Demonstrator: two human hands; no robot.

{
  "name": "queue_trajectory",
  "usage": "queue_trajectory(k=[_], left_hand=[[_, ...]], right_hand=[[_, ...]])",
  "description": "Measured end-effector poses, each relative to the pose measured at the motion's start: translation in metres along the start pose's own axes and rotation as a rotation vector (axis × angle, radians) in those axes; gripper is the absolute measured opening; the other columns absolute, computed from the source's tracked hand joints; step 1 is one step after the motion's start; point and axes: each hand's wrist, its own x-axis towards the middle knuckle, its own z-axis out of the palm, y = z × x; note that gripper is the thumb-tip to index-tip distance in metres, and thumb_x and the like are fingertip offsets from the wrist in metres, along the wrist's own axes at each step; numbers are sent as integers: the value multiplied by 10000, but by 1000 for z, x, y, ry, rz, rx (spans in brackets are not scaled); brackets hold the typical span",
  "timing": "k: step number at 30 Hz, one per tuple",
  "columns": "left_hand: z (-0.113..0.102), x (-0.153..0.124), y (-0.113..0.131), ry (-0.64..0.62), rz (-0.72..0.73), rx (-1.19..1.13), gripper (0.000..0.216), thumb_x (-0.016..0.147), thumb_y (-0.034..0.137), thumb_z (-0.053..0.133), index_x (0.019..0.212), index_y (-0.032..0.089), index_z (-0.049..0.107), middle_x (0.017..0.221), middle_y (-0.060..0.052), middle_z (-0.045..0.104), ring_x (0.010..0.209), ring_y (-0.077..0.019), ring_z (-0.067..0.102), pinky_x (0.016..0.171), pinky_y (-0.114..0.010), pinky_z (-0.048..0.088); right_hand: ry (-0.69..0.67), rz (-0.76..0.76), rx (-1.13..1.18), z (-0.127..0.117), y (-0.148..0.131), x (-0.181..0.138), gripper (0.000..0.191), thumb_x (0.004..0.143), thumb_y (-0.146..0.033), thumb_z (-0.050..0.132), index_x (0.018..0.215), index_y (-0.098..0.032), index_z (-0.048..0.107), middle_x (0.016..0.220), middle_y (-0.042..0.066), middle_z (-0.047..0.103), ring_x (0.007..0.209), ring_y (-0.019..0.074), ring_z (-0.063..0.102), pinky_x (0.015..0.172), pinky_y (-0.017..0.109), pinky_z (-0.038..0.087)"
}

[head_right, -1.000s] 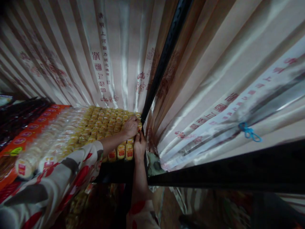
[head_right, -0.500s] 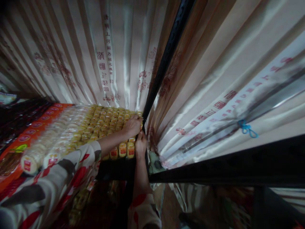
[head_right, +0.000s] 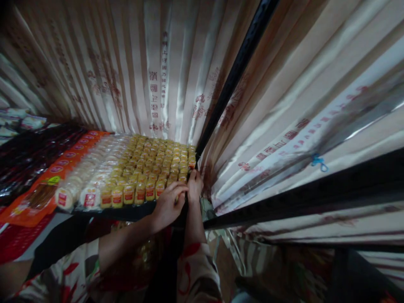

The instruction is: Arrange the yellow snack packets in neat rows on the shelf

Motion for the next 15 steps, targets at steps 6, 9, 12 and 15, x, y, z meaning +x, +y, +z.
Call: queue_trajectory(k=[6,9,12,15], left_hand=[[-22,-116,-29,-81,-227,-115,283,783,66,401,876,183,641,900,-53,632,889,-149,586,819,-269,467],[-29,-169,-57,-151,-518,-42,287,731,35,429,828,171,662,870,-42,655,880,-163,593,835,-293,456],[-33,-206,-91,-119,-857,-60,249,719,28,482,810,154,676,874,-43,685,878,-168,612,837,-283,458],[-38,-227,-122,-36,-1180,-133,188,721,19,522,758,129,670,809,-45,698,802,-157,638,740,-239,481]], right_hand=[[202,-103,254,-4,-29,-56,469,865,-464,377,1165,-146,550,1124,117,621,993,196,587,825,322,462],[163,-185,326,-1,-34,-120,378,885,-400,419,1140,-159,559,967,74,657,845,158,616,747,287,480],[-106,-270,279,12,-28,-187,296,896,-341,417,1029,-165,614,726,24,658,675,140,614,666,260,485],[-527,-276,117,38,-9,-234,252,880,-308,437,928,-187,653,795,40,695,740,156,644,744,269,488]])
